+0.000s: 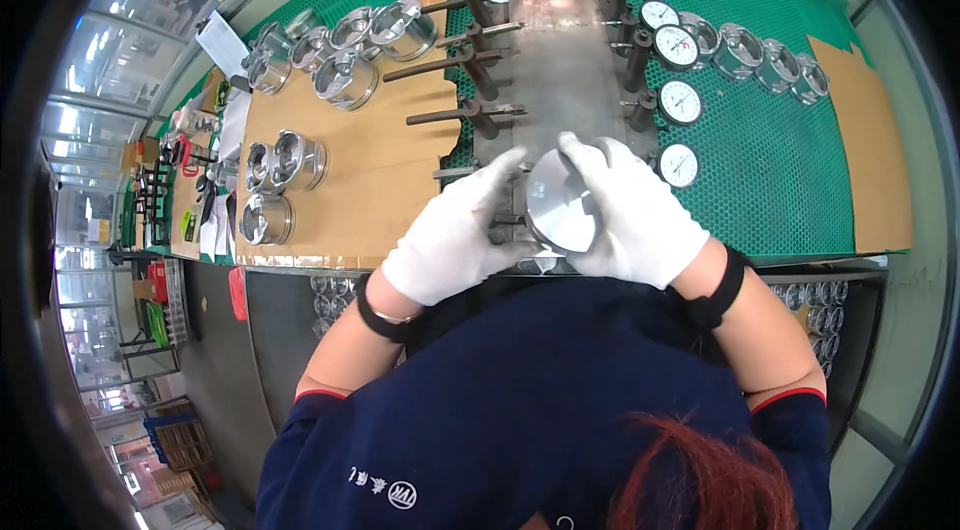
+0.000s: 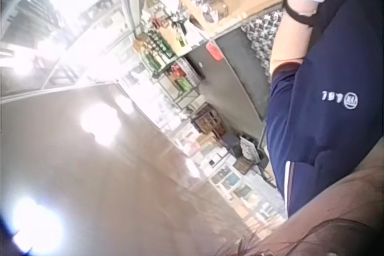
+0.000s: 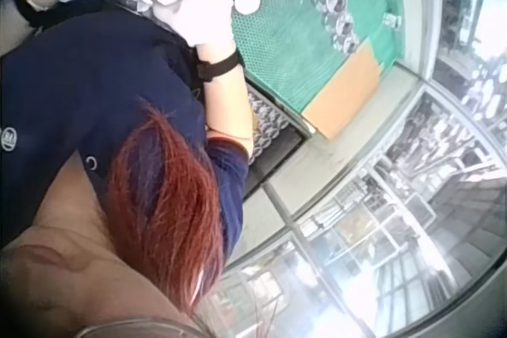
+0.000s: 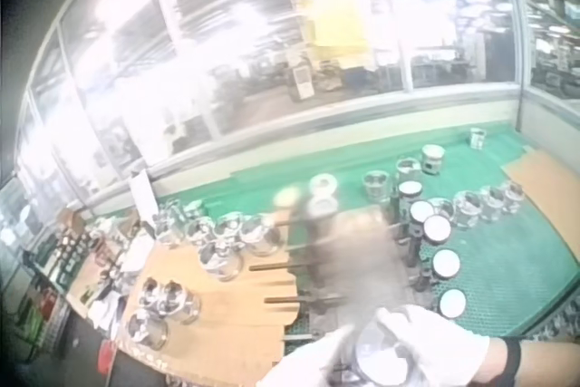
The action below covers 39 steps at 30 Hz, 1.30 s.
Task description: The person assembles small, shiny metal cylindrical parts on a green workbench. They pick up the parts, place them into a jig with vertical rods, and then remove them to place them into a cardboard box. The process is repeated for multiple units.
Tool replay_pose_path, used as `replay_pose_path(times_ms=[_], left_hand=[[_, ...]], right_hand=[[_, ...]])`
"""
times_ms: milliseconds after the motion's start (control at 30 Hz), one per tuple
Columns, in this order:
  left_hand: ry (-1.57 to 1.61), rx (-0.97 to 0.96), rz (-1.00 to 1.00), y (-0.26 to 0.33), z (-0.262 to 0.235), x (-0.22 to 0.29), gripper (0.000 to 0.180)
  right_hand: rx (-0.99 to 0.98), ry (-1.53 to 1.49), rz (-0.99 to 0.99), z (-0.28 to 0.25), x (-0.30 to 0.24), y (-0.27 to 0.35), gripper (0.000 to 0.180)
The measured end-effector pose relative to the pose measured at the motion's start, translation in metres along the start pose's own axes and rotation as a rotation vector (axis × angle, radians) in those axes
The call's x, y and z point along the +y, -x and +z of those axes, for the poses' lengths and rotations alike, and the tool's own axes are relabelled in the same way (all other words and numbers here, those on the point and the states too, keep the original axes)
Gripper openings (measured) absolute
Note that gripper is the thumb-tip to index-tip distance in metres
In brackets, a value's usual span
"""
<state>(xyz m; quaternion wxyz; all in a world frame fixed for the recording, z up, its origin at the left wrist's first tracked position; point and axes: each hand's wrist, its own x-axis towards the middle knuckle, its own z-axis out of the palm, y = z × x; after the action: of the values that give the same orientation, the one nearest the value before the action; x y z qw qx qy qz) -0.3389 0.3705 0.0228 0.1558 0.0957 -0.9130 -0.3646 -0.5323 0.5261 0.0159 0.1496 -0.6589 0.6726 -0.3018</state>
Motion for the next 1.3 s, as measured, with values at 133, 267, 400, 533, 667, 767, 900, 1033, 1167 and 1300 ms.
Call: replay_pose_path(times_ms=[133,267,400,533,667,767,900,1033,1167,1300], left_hand=[[-0.137,0.021,0.027,-0.017,0.028,-0.002,0.098],[-0.204,0.104,0.046,-0.022,0.044,-0.013,0.098],[-0.226,0.125,0.028,-0.021,0.050,-0.018,0.100],[-0.144,0.179,0.072,-0.031,0.057,-0.021,0.102],[-0.078,0.188,0.079,-0.040,0.059,-0.030,0.102],[-0.067,0.181,0.046,-0.045,0.058,-0.030,0.101],[-0.040,0.168,0.028,-0.049,0.057,-0.030,0.100],[-0.045,0.171,0.039,-0.051,0.058,-0.033,0.101],[-0.062,0.174,0.016,-0.051,0.060,-0.033,0.102],[-0.099,0.203,0.041,-0.052,0.058,-0.027,0.094]], right_hand=[[0.043,0.114,-0.130,0.005,0.007,-0.017,0.096],[0.111,-0.001,-0.058,0.003,0.013,0.002,0.092],[-0.097,-0.280,0.362,0.003,0.020,0.031,0.096],[-0.163,-0.840,0.692,0.035,0.032,0.053,0.088],[-0.086,-1.028,0.797,0.033,0.027,0.049,0.093],[-0.100,-1.017,0.826,0.026,0.023,0.044,0.096],[-0.102,-1.034,0.802,0.027,0.027,0.046,0.097],[-0.102,-1.052,0.807,0.026,0.027,0.045,0.098],[-0.105,-1.036,0.850,0.023,0.024,0.041,0.098],[-0.097,-1.026,0.874,0.023,0.021,0.038,0.098]])
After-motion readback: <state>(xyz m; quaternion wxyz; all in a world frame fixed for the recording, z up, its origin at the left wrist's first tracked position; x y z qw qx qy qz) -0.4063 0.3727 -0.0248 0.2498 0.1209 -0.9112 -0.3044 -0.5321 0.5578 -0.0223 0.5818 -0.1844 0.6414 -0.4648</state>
